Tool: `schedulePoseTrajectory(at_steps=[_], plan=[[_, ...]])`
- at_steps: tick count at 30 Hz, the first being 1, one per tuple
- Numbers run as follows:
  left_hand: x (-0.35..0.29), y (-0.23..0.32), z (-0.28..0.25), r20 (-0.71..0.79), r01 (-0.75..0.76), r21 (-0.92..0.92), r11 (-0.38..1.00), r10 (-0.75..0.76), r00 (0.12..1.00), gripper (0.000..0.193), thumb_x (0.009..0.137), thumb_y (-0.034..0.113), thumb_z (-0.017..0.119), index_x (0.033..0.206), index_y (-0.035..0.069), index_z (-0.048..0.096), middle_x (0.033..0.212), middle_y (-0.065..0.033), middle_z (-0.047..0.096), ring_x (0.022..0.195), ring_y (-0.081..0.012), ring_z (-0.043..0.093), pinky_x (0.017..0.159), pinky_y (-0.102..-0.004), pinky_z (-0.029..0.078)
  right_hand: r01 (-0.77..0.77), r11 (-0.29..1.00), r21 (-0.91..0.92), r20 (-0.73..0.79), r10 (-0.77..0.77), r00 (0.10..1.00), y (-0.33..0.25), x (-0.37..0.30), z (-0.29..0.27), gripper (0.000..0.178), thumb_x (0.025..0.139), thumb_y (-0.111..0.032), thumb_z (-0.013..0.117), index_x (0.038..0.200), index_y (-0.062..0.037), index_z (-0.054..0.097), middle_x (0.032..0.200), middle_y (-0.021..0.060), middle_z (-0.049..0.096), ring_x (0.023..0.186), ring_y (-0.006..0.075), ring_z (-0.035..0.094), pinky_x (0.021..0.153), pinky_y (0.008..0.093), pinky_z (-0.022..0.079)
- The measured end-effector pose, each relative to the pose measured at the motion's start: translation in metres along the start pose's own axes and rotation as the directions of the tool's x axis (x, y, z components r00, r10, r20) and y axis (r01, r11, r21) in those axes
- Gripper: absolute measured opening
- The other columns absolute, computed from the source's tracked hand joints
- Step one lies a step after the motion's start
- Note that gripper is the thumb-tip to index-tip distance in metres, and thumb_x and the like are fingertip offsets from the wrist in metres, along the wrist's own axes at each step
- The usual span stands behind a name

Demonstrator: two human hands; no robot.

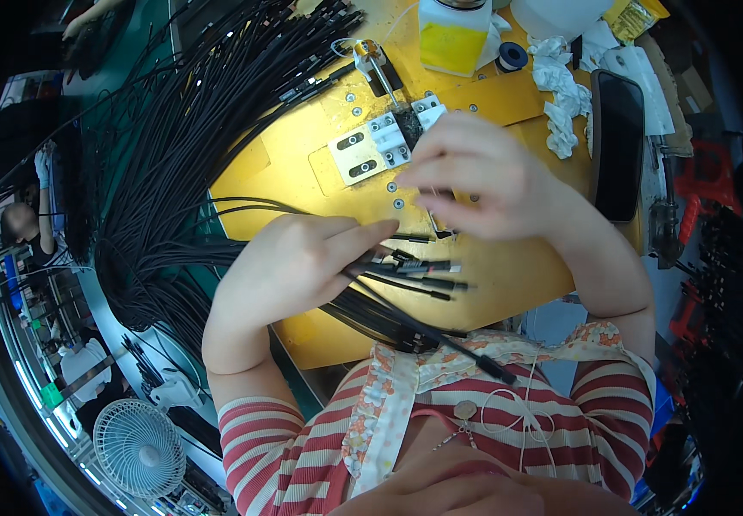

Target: Assembling and inspecting small black cable bundles at a workbench.

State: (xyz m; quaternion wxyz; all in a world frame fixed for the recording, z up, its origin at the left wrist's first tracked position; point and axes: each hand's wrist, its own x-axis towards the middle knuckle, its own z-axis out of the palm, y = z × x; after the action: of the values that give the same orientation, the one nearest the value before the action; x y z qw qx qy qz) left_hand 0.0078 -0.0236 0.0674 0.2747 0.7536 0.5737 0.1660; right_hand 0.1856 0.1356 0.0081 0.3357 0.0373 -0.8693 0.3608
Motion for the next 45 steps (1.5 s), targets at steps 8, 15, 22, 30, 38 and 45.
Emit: schedulePoseTrajectory(at_steps=[8,15,22,30,38,45], plan=[[0.014,-0.007,0.025,-0.262,0.087,0.081,0.993,-0.063,0.963,0.042,0.070,0.005,0.071,0.110,0.004,0.058,0.082,-0.0109,0.060,0.071,-0.0279,0.064,0.061,-0.0376,0.053,0.064,0.997,0.044,0.016,-0.065,0.998,-0.012,-0.004,0.016,0.014,0.079,-0.007,0.063,0.092,-0.0028,0.063,0.088,0.0086,0.059,0.082,0.0266,0.061,0.070,0.0356,0.050],[0.010,-0.009,0.027,-0.358,0.212,0.066,0.975,-0.175,0.917,0.039,0.076,0.001,0.070,0.112,0.001,0.054,0.091,-0.0136,0.060,0.079,-0.0271,0.066,0.064,-0.0350,0.054,-0.144,0.979,0.144,0.066,0.136,0.988,-0.001,-0.002,-0.009,0.027,0.069,0.004,0.071,0.094,-0.0022,0.062,0.090,0.0093,0.061,0.085,0.0260,0.064,0.073,0.0332,0.052],[0.014,-0.019,0.037,-0.539,-0.158,-0.020,0.987,0.122,0.834,0.049,0.067,-0.009,0.072,0.107,0.003,0.046,0.094,-0.0149,0.057,0.076,-0.0295,0.064,0.060,-0.0345,0.053,-0.197,0.859,0.472,0.060,0.191,0.980,-0.005,0.002,0.010,0.027,0.075,0.003,0.073,0.100,-0.0027,0.067,0.094,0.0078,0.062,0.086,0.0232,0.063,0.073,0.0301,0.049],[0.017,-0.018,0.044,-0.514,-0.057,0.037,0.998,0.068,0.855,0.058,0.067,-0.006,0.073,0.115,0.004,0.043,0.110,-0.0173,0.055,0.076,-0.0304,0.063,0.057,-0.0356,0.052,0.009,0.992,0.127,0.009,-0.010,1.000,-0.008,-0.001,0.019,0.021,0.074,-0.006,0.072,0.095,-0.0051,0.068,0.087,0.0078,0.060,0.076,0.0243,0.060,0.067,0.0323,0.048],[0.020,-0.017,0.032,-0.502,0.040,0.220,0.975,0.078,0.861,0.027,0.073,0.002,0.073,0.098,-0.002,0.063,0.072,-0.0093,0.060,0.062,-0.0251,0.062,0.055,-0.0331,0.050,-0.251,0.928,0.276,-0.059,0.277,0.959,0.003,-0.001,-0.019,0.025,0.069,0.013,0.063,0.089,-0.0011,0.068,0.084,0.0060,0.066,0.076,0.0163,0.062,0.065,0.0260,0.048],[0.022,-0.033,0.038,-0.584,-0.222,0.223,0.949,0.312,0.749,0.023,0.070,0.003,0.075,0.090,-0.001,0.065,0.060,-0.0080,0.057,0.047,-0.0218,0.056,0.045,-0.0315,0.044,-0.064,0.969,0.237,0.005,0.065,0.998,0.000,0.001,-0.015,0.018,0.071,0.013,0.068,0.085,0.0011,0.066,0.087,0.0112,0.067,0.077,0.0224,0.066,0.066,0.0279,0.052]])
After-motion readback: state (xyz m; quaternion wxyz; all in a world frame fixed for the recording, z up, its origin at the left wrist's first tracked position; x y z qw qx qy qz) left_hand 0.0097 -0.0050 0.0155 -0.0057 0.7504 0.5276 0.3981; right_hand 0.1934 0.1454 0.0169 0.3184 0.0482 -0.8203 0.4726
